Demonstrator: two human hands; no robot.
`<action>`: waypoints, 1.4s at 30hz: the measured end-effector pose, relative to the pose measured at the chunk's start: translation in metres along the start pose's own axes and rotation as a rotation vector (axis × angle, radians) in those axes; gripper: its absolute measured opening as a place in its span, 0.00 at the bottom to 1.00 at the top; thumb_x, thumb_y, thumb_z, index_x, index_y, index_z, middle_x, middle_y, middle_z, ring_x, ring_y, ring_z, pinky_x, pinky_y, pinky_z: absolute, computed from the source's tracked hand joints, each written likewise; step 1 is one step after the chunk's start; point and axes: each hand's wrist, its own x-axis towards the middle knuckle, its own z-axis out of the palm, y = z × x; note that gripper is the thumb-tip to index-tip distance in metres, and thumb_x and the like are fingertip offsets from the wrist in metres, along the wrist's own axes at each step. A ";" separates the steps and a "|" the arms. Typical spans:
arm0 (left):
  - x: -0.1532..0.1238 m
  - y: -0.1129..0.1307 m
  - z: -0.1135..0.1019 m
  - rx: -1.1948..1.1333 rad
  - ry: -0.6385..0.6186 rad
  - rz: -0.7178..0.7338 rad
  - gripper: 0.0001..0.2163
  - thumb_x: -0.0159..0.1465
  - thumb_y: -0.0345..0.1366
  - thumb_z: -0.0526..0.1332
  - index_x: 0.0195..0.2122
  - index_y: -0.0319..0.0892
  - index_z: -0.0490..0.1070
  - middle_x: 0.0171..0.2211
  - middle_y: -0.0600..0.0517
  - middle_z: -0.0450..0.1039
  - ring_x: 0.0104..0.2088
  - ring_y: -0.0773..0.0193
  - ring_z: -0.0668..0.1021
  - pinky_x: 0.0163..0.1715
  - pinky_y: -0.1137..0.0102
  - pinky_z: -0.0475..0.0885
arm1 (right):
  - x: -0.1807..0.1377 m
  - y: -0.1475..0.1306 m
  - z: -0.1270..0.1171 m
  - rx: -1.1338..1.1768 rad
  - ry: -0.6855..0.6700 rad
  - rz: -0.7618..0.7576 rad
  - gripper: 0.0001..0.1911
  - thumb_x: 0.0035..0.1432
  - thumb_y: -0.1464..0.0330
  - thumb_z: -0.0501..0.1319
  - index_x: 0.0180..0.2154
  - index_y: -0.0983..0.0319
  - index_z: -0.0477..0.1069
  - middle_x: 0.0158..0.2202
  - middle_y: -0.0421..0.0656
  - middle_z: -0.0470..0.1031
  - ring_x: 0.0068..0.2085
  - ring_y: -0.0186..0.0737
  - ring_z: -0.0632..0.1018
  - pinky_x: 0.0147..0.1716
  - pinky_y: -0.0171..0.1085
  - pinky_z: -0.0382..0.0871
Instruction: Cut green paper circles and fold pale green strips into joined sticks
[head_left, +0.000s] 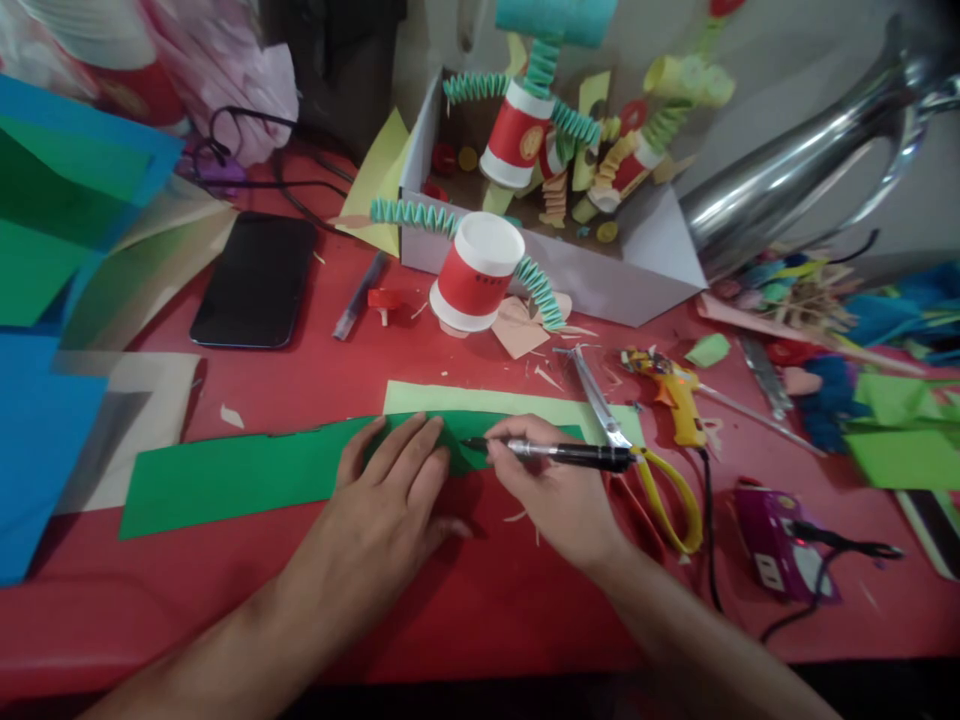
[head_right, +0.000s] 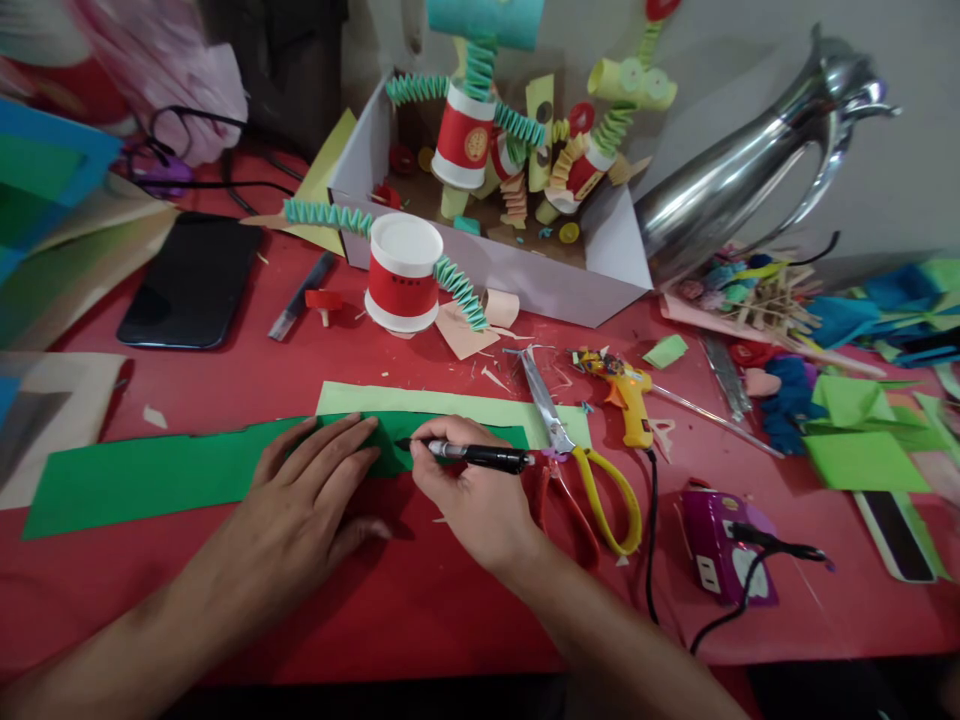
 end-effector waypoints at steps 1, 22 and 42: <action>0.000 0.000 0.000 -0.002 0.000 -0.001 0.14 0.66 0.41 0.60 0.47 0.36 0.70 0.57 0.36 0.72 0.59 0.43 0.72 0.58 0.47 0.62 | 0.000 0.000 0.000 0.004 -0.002 -0.002 0.03 0.63 0.70 0.60 0.36 0.59 0.73 0.32 0.37 0.76 0.32 0.33 0.74 0.33 0.32 0.67; 0.001 0.001 -0.002 -0.022 -0.013 -0.002 0.14 0.65 0.39 0.62 0.47 0.36 0.70 0.57 0.35 0.71 0.59 0.42 0.71 0.58 0.46 0.63 | 0.001 0.000 -0.004 0.064 -0.059 0.095 0.03 0.59 0.71 0.60 0.32 0.59 0.71 0.26 0.35 0.71 0.28 0.32 0.70 0.28 0.32 0.65; 0.000 0.000 -0.001 -0.024 -0.019 -0.008 0.14 0.65 0.40 0.61 0.48 0.36 0.70 0.58 0.35 0.71 0.60 0.43 0.71 0.59 0.46 0.63 | 0.003 -0.001 -0.006 0.058 0.003 0.117 0.03 0.51 0.73 0.60 0.27 0.59 0.68 0.22 0.33 0.67 0.24 0.31 0.67 0.25 0.32 0.60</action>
